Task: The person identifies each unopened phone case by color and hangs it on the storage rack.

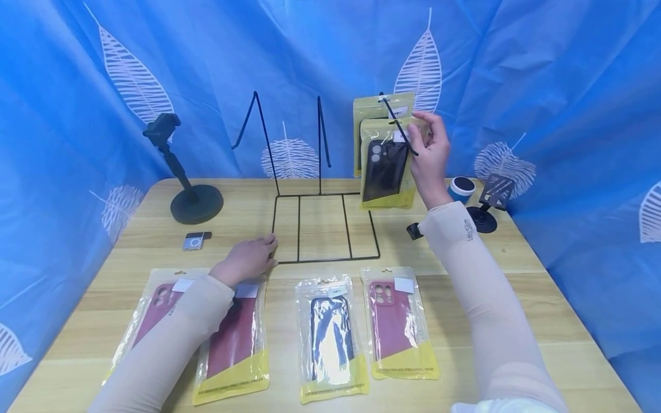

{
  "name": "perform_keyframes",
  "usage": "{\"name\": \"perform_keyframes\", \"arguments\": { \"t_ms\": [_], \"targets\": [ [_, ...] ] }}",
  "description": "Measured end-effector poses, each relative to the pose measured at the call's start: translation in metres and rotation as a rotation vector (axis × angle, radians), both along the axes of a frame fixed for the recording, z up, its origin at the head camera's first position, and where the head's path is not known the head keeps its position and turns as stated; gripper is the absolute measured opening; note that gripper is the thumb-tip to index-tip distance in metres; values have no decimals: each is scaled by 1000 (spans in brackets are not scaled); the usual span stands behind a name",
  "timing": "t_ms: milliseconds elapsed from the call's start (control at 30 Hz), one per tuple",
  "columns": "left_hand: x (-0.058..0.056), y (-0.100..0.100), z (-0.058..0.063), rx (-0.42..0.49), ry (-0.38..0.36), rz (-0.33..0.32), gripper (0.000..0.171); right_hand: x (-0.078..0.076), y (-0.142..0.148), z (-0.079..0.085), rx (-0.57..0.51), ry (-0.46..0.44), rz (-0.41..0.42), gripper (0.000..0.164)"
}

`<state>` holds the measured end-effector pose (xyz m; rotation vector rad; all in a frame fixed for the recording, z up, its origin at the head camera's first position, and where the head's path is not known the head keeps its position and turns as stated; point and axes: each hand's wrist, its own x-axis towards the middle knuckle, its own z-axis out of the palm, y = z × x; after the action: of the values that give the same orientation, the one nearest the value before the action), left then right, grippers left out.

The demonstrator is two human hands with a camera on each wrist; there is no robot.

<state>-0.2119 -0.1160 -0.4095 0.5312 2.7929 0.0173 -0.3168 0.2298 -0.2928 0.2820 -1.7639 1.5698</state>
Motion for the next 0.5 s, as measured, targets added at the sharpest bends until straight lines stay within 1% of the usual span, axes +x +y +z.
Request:
{"name": "perform_keyframes", "arguments": {
  "t_ms": [200, 367, 500],
  "targets": [
    [0, 0, -1, -6, 1, 3, 57, -9, -2, 1, -2, -35, 15, 20],
    [-1, 0, -3, -8, 0, 9, 58, -18, -4, 3, 64, -75, -24, 23],
    [-1, 0, -4, -10, -1, 10, 58, -31, -2, 2, 118, -125, -49, 24]
  ]
}}
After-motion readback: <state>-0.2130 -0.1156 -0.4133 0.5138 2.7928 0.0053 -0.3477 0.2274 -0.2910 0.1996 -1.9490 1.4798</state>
